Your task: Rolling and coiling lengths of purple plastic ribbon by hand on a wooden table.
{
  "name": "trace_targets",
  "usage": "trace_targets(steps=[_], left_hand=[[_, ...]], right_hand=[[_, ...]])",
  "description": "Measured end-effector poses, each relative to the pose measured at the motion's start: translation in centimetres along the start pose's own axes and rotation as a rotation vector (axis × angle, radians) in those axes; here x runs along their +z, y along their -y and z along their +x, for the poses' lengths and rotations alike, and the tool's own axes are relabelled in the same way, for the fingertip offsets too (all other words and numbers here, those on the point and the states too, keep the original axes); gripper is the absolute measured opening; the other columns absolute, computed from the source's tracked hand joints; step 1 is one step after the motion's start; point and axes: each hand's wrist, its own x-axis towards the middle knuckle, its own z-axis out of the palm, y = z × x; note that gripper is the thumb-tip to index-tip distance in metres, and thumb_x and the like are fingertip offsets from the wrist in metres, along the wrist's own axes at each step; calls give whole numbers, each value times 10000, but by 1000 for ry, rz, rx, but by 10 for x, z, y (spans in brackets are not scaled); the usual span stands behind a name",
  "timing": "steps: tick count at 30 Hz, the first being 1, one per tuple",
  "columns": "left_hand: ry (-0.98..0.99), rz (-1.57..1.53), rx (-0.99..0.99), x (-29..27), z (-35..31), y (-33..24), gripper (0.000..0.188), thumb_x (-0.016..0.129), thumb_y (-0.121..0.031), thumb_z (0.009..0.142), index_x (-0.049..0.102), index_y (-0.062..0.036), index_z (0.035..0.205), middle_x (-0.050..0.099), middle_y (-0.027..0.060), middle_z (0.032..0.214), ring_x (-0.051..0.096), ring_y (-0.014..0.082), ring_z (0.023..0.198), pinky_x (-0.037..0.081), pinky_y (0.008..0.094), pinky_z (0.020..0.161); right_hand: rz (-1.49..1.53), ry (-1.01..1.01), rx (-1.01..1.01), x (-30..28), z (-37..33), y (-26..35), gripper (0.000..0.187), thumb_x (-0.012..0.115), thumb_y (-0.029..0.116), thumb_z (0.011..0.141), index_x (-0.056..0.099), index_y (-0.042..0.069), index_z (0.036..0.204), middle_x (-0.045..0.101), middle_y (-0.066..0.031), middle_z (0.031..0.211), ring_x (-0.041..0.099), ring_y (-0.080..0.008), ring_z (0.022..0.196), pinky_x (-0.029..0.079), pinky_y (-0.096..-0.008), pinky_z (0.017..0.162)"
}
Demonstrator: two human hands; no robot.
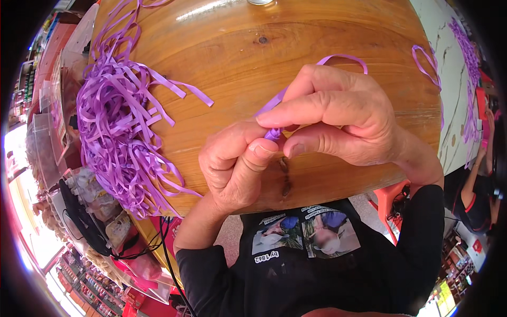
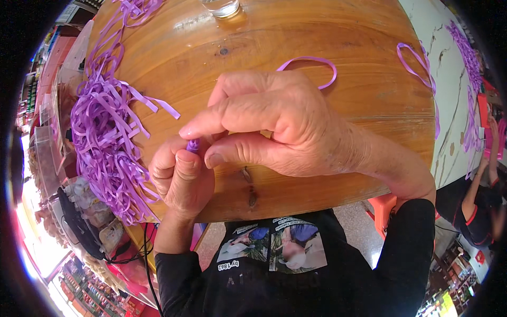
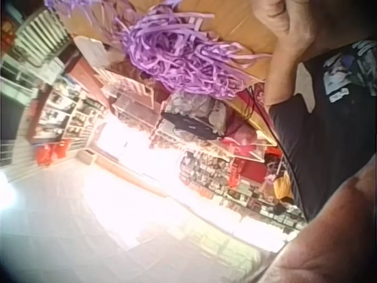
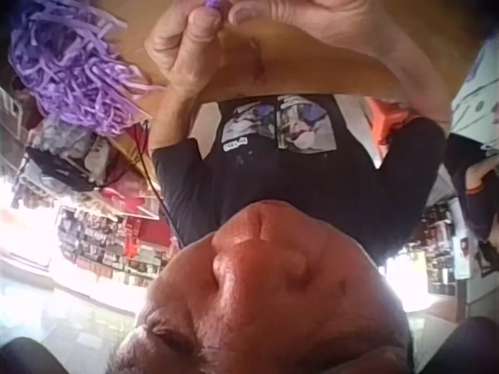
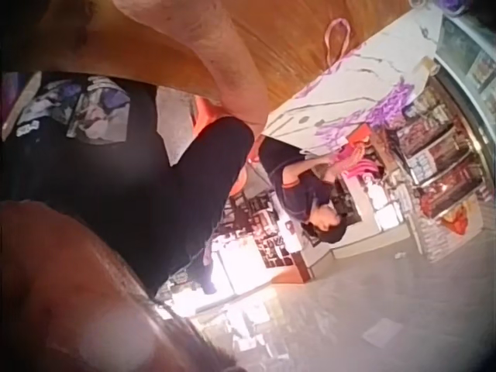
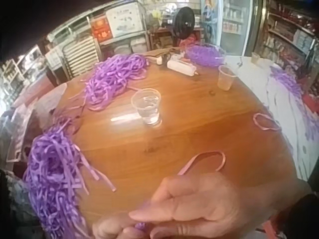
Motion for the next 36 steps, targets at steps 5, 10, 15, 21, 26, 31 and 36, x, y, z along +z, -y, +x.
trace_targets(steps=[5,10,15,21,26,31,36], left_hand=[[37,-43,1,0,-3,3,201,576,-174,912,636,-2,828,616,41,726,552,102,626,433,249,570],[14,-144,-155,4,-4,1,202,570,-165,918,636,1,826,614,22,730,536,73,643,424,234,579],[-39,-145,-253,9,-3,0,201,566,-203,915,580,-21,833,493,-7,647,390,65,569,297,216,524],[-38,-26,-226,7,2,10,184,543,-129,932,619,26,997,622,27,867,510,56,773,419,209,696],[6,69,-177,7,3,6,190,545,-109,929,580,26,1058,596,14,893,496,55,796,409,205,718],[-39,58,-174,4,3,12,171,554,-85,919,583,24,1047,595,26,915,494,60,813,407,207,732],[-58,51,-152,-2,4,12,154,539,-87,927,599,20,1020,615,51,937,523,85,830,415,216,751]], right_hand=[[31,-8,-27,1,-2,-2,302,751,36,689,678,30,982,586,-45,794,570,-144,709,448,-254,586],[-31,-55,-60,2,-5,-6,227,750,47,695,673,30,908,595,-47,792,578,-157,689,450,-256,576],[-118,-69,-78,2,-5,-9,205,749,52,697,663,34,882,603,-54,780,586,-166,668,455,-262,561],[-221,-72,-113,-4,-4,-23,198,741,54,702,662,34,882,613,-60,784,596,-167,670,460,-253,553],[-235,-71,-110,-4,-3,-26,198,736,42,705,665,34,889,612,-54,786,595,-165,666,459,-250,550],[-121,-33,-78,-4,-3,-31,232,711,33,735,668,24,962,602,-50,815,590,-151,720,458,-240,583],[-148,11,-43,-7,-3,-27,320,643,30,800,620,5,1117,601,-61,841,593,-158,740,463,-234,633]])
